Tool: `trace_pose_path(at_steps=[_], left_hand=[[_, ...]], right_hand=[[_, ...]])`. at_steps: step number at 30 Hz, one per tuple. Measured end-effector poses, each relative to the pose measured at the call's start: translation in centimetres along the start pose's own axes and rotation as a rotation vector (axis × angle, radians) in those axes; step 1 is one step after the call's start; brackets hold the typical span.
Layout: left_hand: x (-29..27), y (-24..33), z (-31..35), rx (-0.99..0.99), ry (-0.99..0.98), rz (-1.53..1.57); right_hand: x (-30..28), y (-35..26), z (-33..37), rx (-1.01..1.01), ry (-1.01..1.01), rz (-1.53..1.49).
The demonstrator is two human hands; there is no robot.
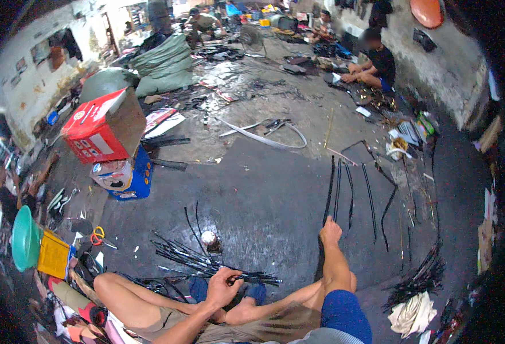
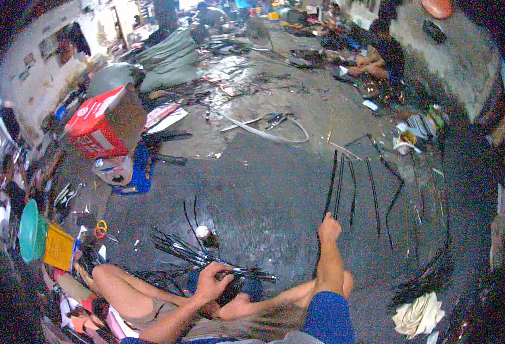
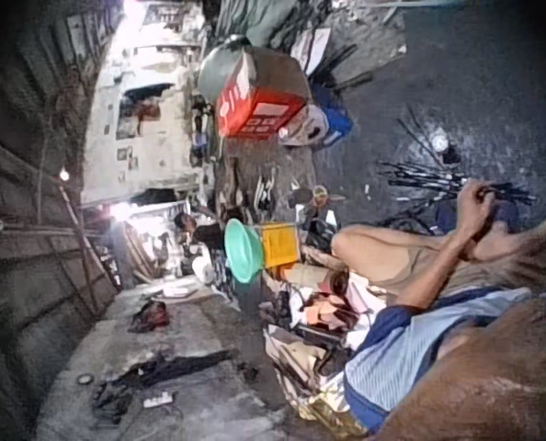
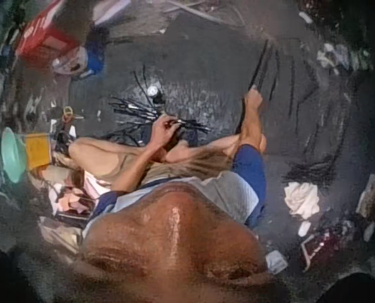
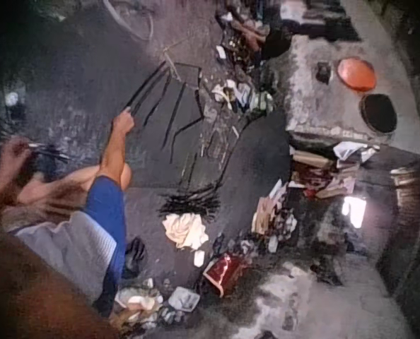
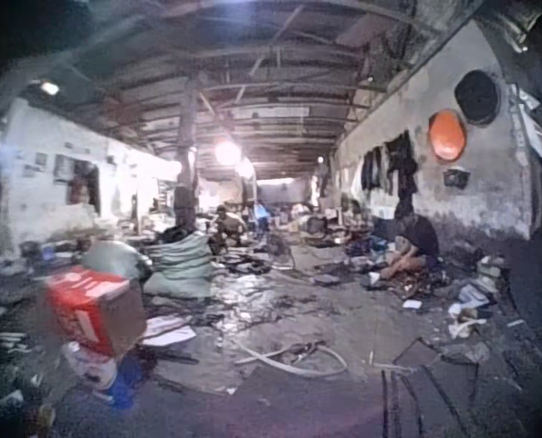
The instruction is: The person sits on the floor and repeatedly picks up black cable strips, rubs them against a small white cylindrical object, and places them on the floor. The person handles the cables one at a time in a repetitive manner.
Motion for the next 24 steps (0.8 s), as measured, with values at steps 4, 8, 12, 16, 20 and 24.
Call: trace_pose_path(at_steps=[4,8,12,16,20,24], left_hand=[[0.6,-0.3,-0.8,-0.005,-0.008,0.034],[2.2,1.9,-2.4,0.097,-0.056,-0.021],[5.7,4.5,-4.0,0.306,-0.048,-0.005],[5.1,5.8,-3.6,0.272,-0.037,0.068],[1.9,6.4,-2.4,0.252,0.079,0.205],[0.2,5.2,-1.8,-0.034,0.076,0.697]], right_hand=[[-2.9,-3.6,-0.5,-0.232,0.061,-0.006],[-8.1,-14.6,4.1,-0.516,-0.201,0.080],[-13.4,-21.5,13.9,-0.802,-0.326,0.009],[-18.5,-22.2,18.9,-0.765,-0.269,-0.463],[-19.4,-21.7,20.1,-0.537,-0.356,-0.994],[-19.8,-23.9,21.4,-0.528,-0.357,-1.404]])
Point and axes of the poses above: each hand's wrist, its own z-axis away from the middle knuckle, its own x-axis out of the palm, y = z × x, the point moved 8 cm from there along -z, towards the middle knuckle, and after that the axes turned 4 degrees about -x, right-handed, at the moved point
